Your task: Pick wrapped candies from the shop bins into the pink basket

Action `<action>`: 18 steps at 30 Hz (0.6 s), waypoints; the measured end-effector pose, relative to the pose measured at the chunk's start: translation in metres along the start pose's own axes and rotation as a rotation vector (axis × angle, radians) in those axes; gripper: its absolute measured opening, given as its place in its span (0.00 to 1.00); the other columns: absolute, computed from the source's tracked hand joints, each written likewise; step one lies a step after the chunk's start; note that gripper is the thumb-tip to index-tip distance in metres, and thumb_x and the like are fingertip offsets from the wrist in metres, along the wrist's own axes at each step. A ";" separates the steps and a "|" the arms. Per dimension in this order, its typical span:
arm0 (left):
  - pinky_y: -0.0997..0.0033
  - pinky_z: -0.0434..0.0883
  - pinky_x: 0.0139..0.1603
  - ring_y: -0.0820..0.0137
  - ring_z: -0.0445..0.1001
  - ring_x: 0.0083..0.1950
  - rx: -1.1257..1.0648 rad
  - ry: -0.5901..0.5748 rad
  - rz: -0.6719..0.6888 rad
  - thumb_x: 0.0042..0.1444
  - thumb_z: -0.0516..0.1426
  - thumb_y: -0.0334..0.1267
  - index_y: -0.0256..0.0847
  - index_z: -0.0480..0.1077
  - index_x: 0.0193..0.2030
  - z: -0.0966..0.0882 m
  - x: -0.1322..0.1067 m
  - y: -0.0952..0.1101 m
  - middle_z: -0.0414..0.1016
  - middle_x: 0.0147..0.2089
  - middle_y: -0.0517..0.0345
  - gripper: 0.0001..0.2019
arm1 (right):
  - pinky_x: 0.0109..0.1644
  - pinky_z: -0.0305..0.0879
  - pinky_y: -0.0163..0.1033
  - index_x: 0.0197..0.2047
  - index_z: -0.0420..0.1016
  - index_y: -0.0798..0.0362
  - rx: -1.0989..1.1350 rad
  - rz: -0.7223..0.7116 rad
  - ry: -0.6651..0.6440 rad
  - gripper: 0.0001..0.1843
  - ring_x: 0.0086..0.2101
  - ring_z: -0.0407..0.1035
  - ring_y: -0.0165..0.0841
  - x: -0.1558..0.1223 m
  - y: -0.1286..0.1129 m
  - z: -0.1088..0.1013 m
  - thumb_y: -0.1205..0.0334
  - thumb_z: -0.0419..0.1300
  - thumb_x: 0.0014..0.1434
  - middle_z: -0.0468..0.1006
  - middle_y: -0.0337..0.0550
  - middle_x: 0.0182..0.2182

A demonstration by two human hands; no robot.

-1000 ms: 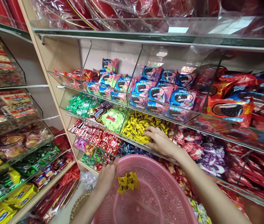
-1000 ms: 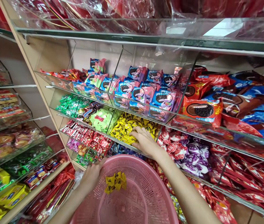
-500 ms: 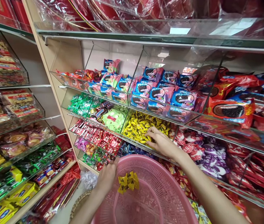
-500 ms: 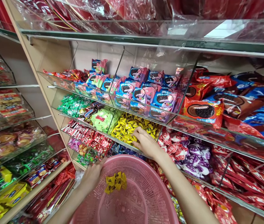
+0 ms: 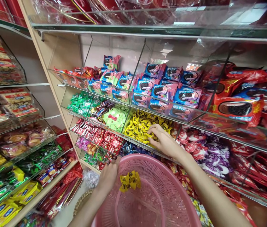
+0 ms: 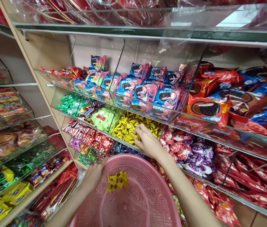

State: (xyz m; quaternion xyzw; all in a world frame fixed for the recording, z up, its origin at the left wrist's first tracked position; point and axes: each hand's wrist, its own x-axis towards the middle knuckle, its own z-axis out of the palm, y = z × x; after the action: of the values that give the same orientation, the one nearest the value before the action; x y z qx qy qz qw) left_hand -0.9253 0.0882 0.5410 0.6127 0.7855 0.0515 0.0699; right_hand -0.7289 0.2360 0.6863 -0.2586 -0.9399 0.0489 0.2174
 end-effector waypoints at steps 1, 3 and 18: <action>0.69 0.67 0.36 0.65 0.73 0.40 0.003 0.002 0.003 0.61 0.41 0.32 0.46 0.49 0.63 0.001 0.000 0.000 0.69 0.51 0.44 0.23 | 0.50 0.61 0.41 0.44 0.64 0.51 0.008 -0.002 0.027 0.10 0.45 0.64 0.35 -0.001 -0.004 -0.003 0.65 0.51 0.58 0.63 0.46 0.46; 0.69 0.68 0.35 0.64 0.74 0.39 -0.002 0.013 0.009 0.61 0.41 0.32 0.46 0.49 0.63 0.003 0.001 -0.001 0.69 0.50 0.46 0.23 | 0.51 0.60 0.42 0.45 0.63 0.50 0.042 -0.017 0.080 0.10 0.47 0.62 0.36 -0.003 -0.018 -0.010 0.64 0.51 0.58 0.62 0.47 0.47; 0.64 0.69 0.36 0.61 0.75 0.40 -0.005 0.029 0.012 0.61 0.41 0.33 0.45 0.49 0.64 0.001 -0.002 0.001 0.71 0.49 0.46 0.23 | 0.44 0.63 0.38 0.37 0.65 0.53 0.059 -0.089 -0.427 0.09 0.42 0.64 0.35 -0.049 -0.055 0.113 0.73 0.51 0.54 0.67 0.44 0.40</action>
State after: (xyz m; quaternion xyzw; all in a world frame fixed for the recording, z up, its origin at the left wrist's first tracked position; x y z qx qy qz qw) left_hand -0.9238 0.0863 0.5407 0.6164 0.7826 0.0627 0.0595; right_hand -0.7657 0.1664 0.5765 -0.1940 -0.9734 0.1202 0.0226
